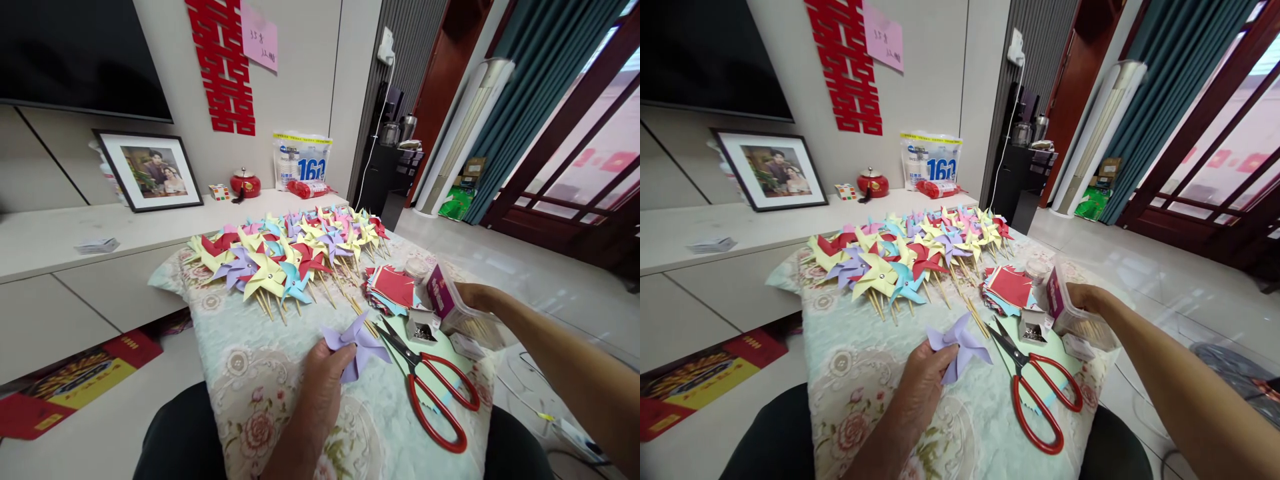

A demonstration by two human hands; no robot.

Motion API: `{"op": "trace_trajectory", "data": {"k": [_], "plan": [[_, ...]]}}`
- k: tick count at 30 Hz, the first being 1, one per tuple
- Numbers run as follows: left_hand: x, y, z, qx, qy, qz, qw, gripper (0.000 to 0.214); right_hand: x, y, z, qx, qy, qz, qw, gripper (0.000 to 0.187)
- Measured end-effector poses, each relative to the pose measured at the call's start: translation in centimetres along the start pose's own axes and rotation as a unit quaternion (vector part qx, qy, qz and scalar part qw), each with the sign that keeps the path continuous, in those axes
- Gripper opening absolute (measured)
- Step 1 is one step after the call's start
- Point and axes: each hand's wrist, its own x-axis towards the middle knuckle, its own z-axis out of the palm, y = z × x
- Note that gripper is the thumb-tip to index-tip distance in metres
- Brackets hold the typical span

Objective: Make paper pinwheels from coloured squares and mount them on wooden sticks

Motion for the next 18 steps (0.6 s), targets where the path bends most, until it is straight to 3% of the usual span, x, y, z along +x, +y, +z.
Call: {"op": "trace_trajectory", "data": {"k": [4, 7, 13, 15, 18], "plan": [[0.1, 0.1, 0.1, 0.005, -0.002, 0.001, 1.0, 0.025, -0.1, -0.2, -0.1, -0.026, -0.124, 0.113, 0.985, 0.018], [0.0, 0.2, 0.2, 0.011, 0.004, 0.0, 1.0, 0.027, 0.2, -0.2, -0.2, -0.056, -0.152, 0.165, 0.973, 0.025], [0.1, 0.0, 0.1, 0.009, 0.004, -0.001, 1.0, 0.025, 1.2, -0.2, -2.4, -0.136, -0.083, 0.182, 0.97, 0.026], [0.1, 0.0, 0.0, 0.004, 0.005, 0.0, 1.0, 0.025, 1.5, -0.6, -4.2, -0.151, -0.04, 0.155, 0.976, 0.016], [0.0, 0.3, 0.0, -0.009, 0.004, 0.005, 1.0, 0.026, 0.9, -2.1, -6.4, -0.141, 0.032, 0.074, 0.987, 0.024]]}}
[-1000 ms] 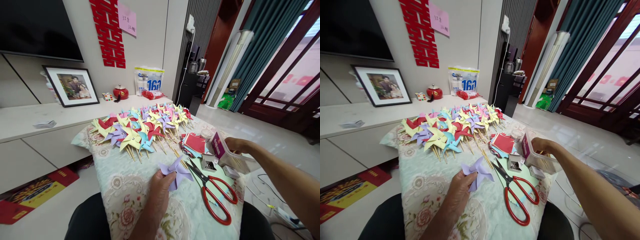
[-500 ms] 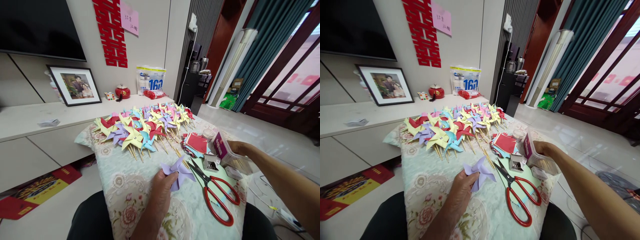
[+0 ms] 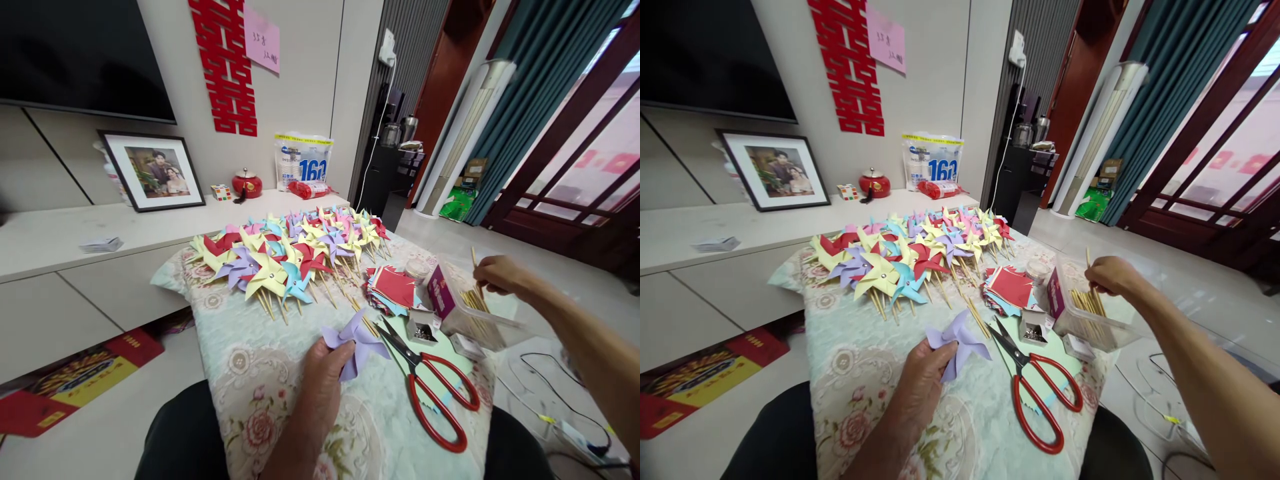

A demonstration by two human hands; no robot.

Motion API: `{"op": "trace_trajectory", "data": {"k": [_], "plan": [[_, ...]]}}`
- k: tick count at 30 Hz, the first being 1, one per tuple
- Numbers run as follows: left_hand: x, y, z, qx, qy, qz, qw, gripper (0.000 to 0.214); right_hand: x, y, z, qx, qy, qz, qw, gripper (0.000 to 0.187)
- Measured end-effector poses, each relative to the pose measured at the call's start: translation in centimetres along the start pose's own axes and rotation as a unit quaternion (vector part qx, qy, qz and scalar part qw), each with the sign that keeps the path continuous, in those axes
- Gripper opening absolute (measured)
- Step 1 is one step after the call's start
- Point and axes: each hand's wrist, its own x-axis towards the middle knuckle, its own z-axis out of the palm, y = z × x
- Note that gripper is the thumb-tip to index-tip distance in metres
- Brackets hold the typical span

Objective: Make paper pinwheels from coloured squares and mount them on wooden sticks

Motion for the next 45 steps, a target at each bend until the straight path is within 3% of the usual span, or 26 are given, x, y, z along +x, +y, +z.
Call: {"op": "trace_trajectory", "data": {"k": [2, 4, 6, 8, 9, 13, 16, 20, 22, 25, 27, 33, 37, 42, 45], "plan": [[-0.1, 0.3, 0.2, -0.016, -0.004, 0.004, 1.0, 0.027, -1.8, -0.9, -0.5, 0.035, 0.028, -0.059, 0.997, 0.017], [-0.3, 0.7, 0.3, -0.037, -0.008, 0.012, 0.999, 0.03, -4.7, -1.9, 0.7, 0.08, -0.005, -0.122, 0.989, 0.01], [-0.3, 1.0, 0.3, -0.062, -0.012, 0.023, 0.998, 0.034, -8.2, -2.7, 3.7, 0.117, -0.086, -0.168, 0.975, 0.009], [-0.3, 1.2, 0.2, -0.087, -0.014, 0.037, 0.995, 0.038, -11.5, -3.2, 7.7, 0.188, -0.222, -0.21, 0.933, 0.009], [-0.2, 1.3, 0.1, -0.096, -0.017, 0.044, 0.994, 0.039, -12.9, -3.4, 9.7, 0.203, -0.255, -0.221, 0.919, 0.01], [-0.1, 1.3, -0.2, -0.108, -0.057, 0.067, 0.99, 0.038, -16.3, -3.6, 16.3, 0.207, -0.289, -0.267, 0.896, 0.015], [-0.1, 1.3, -0.1, -0.102, -0.09, 0.077, 0.988, 0.034, -17.3, -3.7, 18.7, 0.23, -0.319, -0.289, 0.873, 0.021], [-0.1, 1.1, 0.0, -0.092, -0.073, 0.082, 0.99, 0.031, -16.9, -3.0, 18.3, 0.231, -0.386, -0.275, 0.85, 0.01], [-0.1, 0.9, 0.0, -0.087, -0.047, 0.078, 0.992, 0.032, -16.0, -2.3, 17.0, 0.219, -0.391, -0.291, 0.846, 0.023], [0.0, 0.5, 0.0, -0.055, -0.005, 0.087, 0.995, 0.031, -14.8, -1.6, 14.7, 0.262, -0.281, -0.284, 0.878, 0.036], [0.0, 0.3, 0.1, -0.007, 0.011, 0.108, 0.994, 0.027, -14.7, -1.9, 13.9, 0.305, -0.23, -0.273, 0.883, 0.042], [0.0, -0.2, 0.1, 0.151, 0.015, 0.137, 0.979, 0.016, -16.3, -3.9, 15.7, 0.304, -0.229, -0.331, 0.863, 0.03], [0.0, -0.8, -0.3, 0.222, -0.004, 0.167, 0.961, 0.012, -16.2, -3.8, 17.0, 0.313, -0.203, -0.341, 0.863, 0.021], [-0.2, -0.9, -0.4, 0.295, -0.018, 0.213, 0.931, 0.007, -16.0, -3.4, 17.1, 0.297, -0.158, -0.411, 0.847, 0.014], [-0.6, -0.6, -0.3, 0.289, -0.035, 0.209, 0.934, 0.008, -16.1, -3.2, 16.8, 0.311, -0.136, -0.42, 0.842, 0.012]]}}
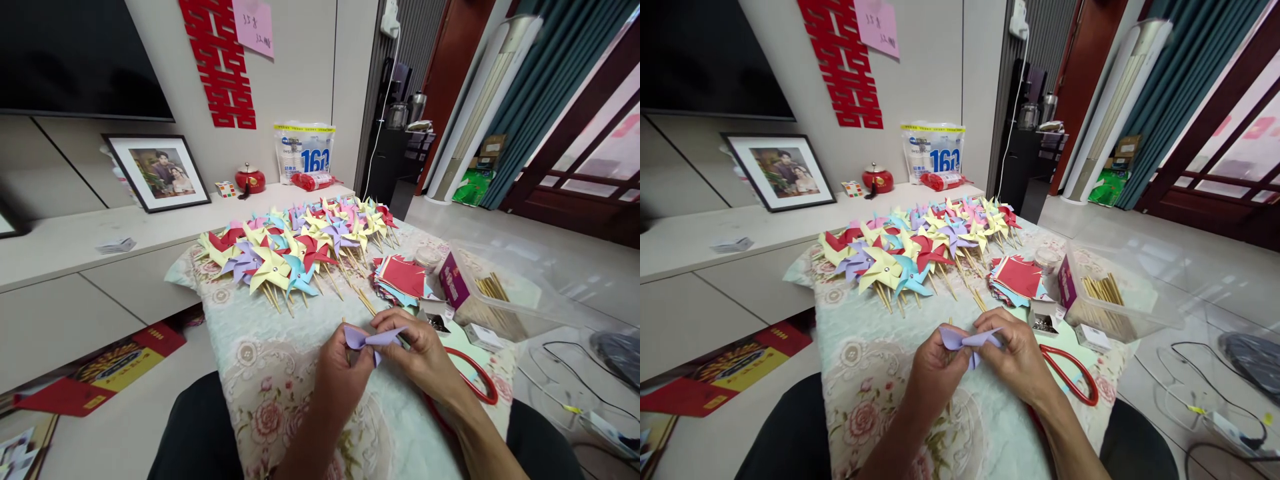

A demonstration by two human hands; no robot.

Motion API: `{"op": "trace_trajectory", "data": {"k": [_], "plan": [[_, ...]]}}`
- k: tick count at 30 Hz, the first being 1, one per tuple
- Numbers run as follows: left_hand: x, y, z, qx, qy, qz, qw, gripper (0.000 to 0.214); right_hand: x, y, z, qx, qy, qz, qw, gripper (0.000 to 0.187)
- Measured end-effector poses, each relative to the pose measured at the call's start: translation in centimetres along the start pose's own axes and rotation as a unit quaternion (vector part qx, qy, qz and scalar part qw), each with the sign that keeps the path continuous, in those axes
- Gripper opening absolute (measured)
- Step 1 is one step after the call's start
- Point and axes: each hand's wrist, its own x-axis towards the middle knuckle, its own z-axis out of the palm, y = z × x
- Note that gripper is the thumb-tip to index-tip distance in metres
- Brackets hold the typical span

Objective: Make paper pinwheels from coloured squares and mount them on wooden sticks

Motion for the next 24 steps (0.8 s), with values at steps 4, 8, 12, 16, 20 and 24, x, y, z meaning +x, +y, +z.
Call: {"op": "trace_trajectory", "data": {"k": [4, 8, 12, 16, 20, 24], "plan": [[-0.1, 0.8, -0.3, -0.093, 0.007, -0.014, 0.996, 0.015, -0.5, 0.3, -0.8, 0.147, 0.02, 0.064, 0.987, 0.009], [0.1, 1.6, -1.0, -0.206, 0.028, 0.015, 0.978, 0.033, -1.0, 0.8, -1.4, 0.294, -0.054, 0.119, 0.947, 0.016], [0.0, 2.2, -1.2, -0.266, 0.004, 0.035, 0.963, 0.037, -1.2, 0.6, -0.9, 0.239, -0.129, 0.156, 0.95, 0.016], [-0.6, 2.9, -0.9, -0.285, -0.021, 0.031, 0.958, 0.037, -1.3, -0.5, 0.2, 0.228, -0.216, 0.183, 0.932, 0.013], [-0.8, 3.3, -0.9, -0.33, -0.038, 0.018, 0.943, 0.034, -1.4, -0.8, 1.1, 0.208, -0.249, 0.188, 0.927, 0.006], [0.2, 2.7, -1.7, -0.385, 0.058, -0.022, 0.921, 0.023, -1.5, -0.4, 1.1, 0.226, -0.233, 0.2, 0.924, 0.013]]}}
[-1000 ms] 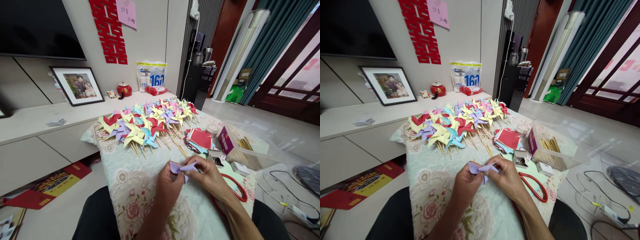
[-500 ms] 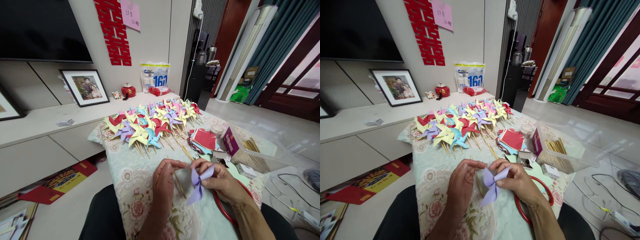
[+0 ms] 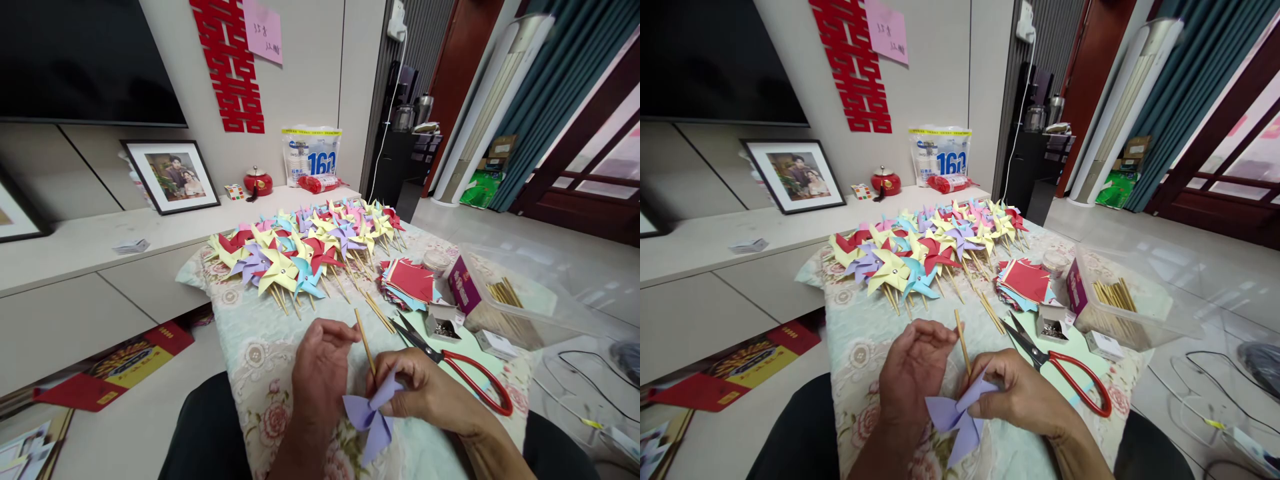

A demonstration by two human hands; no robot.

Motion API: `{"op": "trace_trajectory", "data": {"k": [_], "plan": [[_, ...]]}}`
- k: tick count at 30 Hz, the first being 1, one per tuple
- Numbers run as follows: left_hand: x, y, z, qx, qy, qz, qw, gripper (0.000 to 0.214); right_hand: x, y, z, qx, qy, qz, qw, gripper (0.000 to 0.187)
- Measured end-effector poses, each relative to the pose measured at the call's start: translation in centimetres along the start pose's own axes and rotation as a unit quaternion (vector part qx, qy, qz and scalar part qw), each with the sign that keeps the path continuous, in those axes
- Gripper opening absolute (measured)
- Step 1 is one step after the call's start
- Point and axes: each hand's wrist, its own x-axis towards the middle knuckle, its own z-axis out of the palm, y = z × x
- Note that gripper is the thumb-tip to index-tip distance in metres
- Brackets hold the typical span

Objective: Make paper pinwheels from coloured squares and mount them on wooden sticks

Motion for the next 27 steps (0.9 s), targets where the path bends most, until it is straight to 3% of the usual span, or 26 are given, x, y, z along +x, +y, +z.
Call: {"op": "trace_trajectory", "data": {"k": [3, 6, 9, 13, 17, 21, 27], "plan": [[0.7, -0.3, -0.5, 0.012, 0.065, -0.024, 0.998, 0.017, 0.0, 0.1, 0.0, 0.008, -0.007, -0.009, 1.0, 0.014], [0.6, -0.7, -0.4, 0.04, 0.033, -0.077, 0.996, 0.028, 0.2, 0.1, 0.2, 0.0, -0.017, -0.021, 1.0, 0.012], [-0.1, -0.6, 0.1, 0.052, 0.021, -0.094, 0.994, 0.026, 0.3, 0.2, 0.2, -0.006, -0.032, -0.043, 0.999, 0.012], [-1.2, 0.5, 0.5, 0.028, 0.066, -0.091, 0.993, 0.027, -0.1, 0.1, -0.6, -0.023, -0.023, -0.083, 0.996, 0.016], [-2.8, 1.8, 1.1, 0.092, 0.087, -0.066, 0.99, 0.024, -1.3, -1.0, -0.9, -0.047, -0.001, -0.126, 0.991, 0.016], [-4.6, 2.5, 1.4, 0.175, 0.097, -0.057, 0.978, 0.019, -2.2, -2.6, 0.8, -0.069, 0.004, -0.236, 0.969, 0.022], [-6.7, 3.0, 1.5, 0.21, 0.07, -0.055, 0.973, 0.02, -2.8, -4.4, 3.4, -0.183, 0.066, -0.37, 0.908, 0.018]]}}
